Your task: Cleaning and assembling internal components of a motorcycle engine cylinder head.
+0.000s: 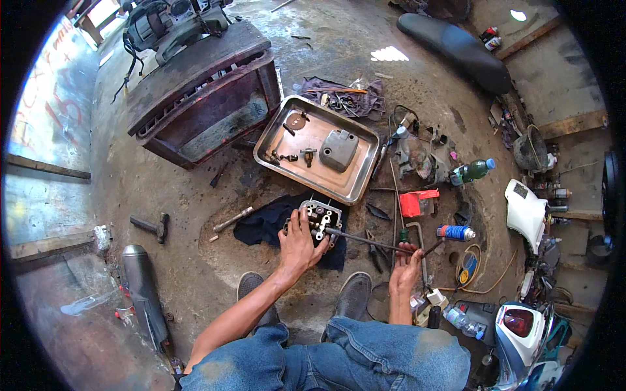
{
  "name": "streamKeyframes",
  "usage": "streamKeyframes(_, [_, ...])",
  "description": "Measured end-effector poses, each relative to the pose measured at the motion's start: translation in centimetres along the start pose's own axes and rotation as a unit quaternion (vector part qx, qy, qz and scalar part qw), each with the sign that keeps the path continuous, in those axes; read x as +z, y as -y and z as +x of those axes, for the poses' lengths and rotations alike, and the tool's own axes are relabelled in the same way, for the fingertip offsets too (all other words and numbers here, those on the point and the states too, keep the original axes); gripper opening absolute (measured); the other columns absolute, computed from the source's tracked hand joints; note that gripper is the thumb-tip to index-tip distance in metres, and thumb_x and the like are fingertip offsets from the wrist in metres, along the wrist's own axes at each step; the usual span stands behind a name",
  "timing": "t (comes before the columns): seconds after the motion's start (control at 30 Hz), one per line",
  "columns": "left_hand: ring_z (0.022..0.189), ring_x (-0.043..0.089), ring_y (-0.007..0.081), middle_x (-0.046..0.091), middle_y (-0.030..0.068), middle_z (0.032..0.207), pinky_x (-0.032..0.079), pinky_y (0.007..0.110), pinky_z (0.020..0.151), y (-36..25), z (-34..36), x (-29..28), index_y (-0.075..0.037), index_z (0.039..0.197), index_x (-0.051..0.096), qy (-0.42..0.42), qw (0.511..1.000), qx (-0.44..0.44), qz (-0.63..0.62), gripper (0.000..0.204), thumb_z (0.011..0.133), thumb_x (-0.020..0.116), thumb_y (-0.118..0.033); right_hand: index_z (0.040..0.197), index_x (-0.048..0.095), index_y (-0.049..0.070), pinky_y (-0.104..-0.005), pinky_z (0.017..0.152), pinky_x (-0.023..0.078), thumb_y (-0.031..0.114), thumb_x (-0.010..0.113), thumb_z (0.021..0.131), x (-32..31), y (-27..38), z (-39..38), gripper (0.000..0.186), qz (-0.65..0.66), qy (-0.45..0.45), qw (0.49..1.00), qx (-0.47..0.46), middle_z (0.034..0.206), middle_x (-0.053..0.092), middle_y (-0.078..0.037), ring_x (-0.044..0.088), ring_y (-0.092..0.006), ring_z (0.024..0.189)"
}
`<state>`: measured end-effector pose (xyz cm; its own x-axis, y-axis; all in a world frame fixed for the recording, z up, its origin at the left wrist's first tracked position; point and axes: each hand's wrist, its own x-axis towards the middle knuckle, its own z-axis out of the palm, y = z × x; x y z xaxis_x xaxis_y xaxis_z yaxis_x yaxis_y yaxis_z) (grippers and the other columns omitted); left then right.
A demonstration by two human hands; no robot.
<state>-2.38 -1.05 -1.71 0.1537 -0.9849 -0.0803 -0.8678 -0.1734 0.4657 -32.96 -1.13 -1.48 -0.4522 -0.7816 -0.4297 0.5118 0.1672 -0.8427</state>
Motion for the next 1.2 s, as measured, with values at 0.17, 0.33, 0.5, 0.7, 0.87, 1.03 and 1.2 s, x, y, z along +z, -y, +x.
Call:
streamKeyframes(0.17, [0.127,0.055,0.0409,0.042,0.0282,0.15,0.046,0.056,0.093,-0.1,-0.1,0.1,0.004,0.157,0.028,0.002,1.0,-0.001,-0.003,0.1,0.089,0.074,-0.052,0.13,0.061,0.007,-0.0404,0.11,0.053,0.031,0.06,0.109,1.1,0.1,-2.3,0.032,0.096,-0.005,0.995,0.042,0.129,0.069,-0.01,0.064,-0.0265,0.129])
streamKeyframes(0.33, [0.128,0.055,0.0408,0.042,0.0285,0.151,0.045,0.056,0.094,-0.3,0.0,0.0,0.004,0.157,0.027,-0.006,1.0,0.004,-0.004,0.101,0.088,0.075,-0.052,0.127,0.063,0.007,-0.0429,0.104,0.057,0.018,0.059,0.109,1.2,-0.4,-2.1,0.021,0.051,0.008,0.999,0.01,0.126,0.071,-0.008,0.067,-0.0262,0.124])
streamKeyframes(0.5, [0.132,0.053,0.0408,0.042,0.0286,0.152,0.045,0.057,0.097,-0.3,0.0,-0.1,0.004,0.158,0.027,0.013,1.0,-0.005,-0.004,0.101,0.089,0.075,-0.051,0.12,0.064,0.007,-0.0457,0.102,0.058,0.018,0.064,0.107,0.9,-1.0,-1.6,0.017,-0.013,-0.022,1.0,-0.009,0.121,0.072,-0.008,0.066,-0.0238,0.124])
streamKeyframes(0.7, [0.131,0.052,0.0411,0.039,0.0282,0.153,0.044,0.06,0.098,-0.3,0.0,0.1,0.004,0.16,0.023,0.009,1.0,-0.001,-0.014,0.103,0.089,0.075,-0.05,0.12,0.064,0.005,-0.0448,0.113,0.051,0.027,0.059,0.109,0.6,-0.8,-2.0,0.024,0.09,-0.007,0.993,0.076,0.127,0.069,-0.011,0.063,-0.0273,0.129])
streamKeyframes(0.87, [0.13,0.052,0.0409,0.039,0.0273,0.153,0.044,0.061,0.098,-0.3,-0.1,-0.2,0.003,0.16,0.022,0.013,1.0,-0.004,-0.003,0.104,0.088,0.076,-0.051,0.122,0.063,0.004,-0.0421,0.109,0.055,0.023,0.061,0.109,1.8,-0.3,-2.6,0.024,0.06,0.044,0.997,0.035,0.127,0.071,-0.013,0.067,-0.0286,0.124])
streamKeyframes(1.03, [0.128,0.053,0.04,0.04,0.0268,0.152,0.045,0.06,0.097,-0.3,-0.1,0.2,0.003,0.16,0.023,-0.006,1.0,0.011,0.003,0.105,0.087,0.077,-0.05,0.117,0.062,0.003,-0.0403,0.102,0.059,0.02,0.065,0.107,1.0,-0.4,-2.2,0.02,-0.054,-0.018,0.998,0.026,0.12,0.074,-0.012,0.071,-0.0282,0.116])
streamKeyframes(1.2, [0.129,0.053,0.0403,0.04,0.0271,0.152,0.045,0.06,0.097,0.1,-0.2,0.1,0.004,0.158,0.025,-0.005,1.0,0.008,0.006,0.103,0.087,0.077,-0.051,0.118,0.064,0.003,-0.043,0.108,0.055,0.021,0.061,0.109,2.5,1.1,-3.4,0.021,0.068,0.086,0.993,0.037,0.125,0.072,-0.014,0.067,-0.0295,0.124])
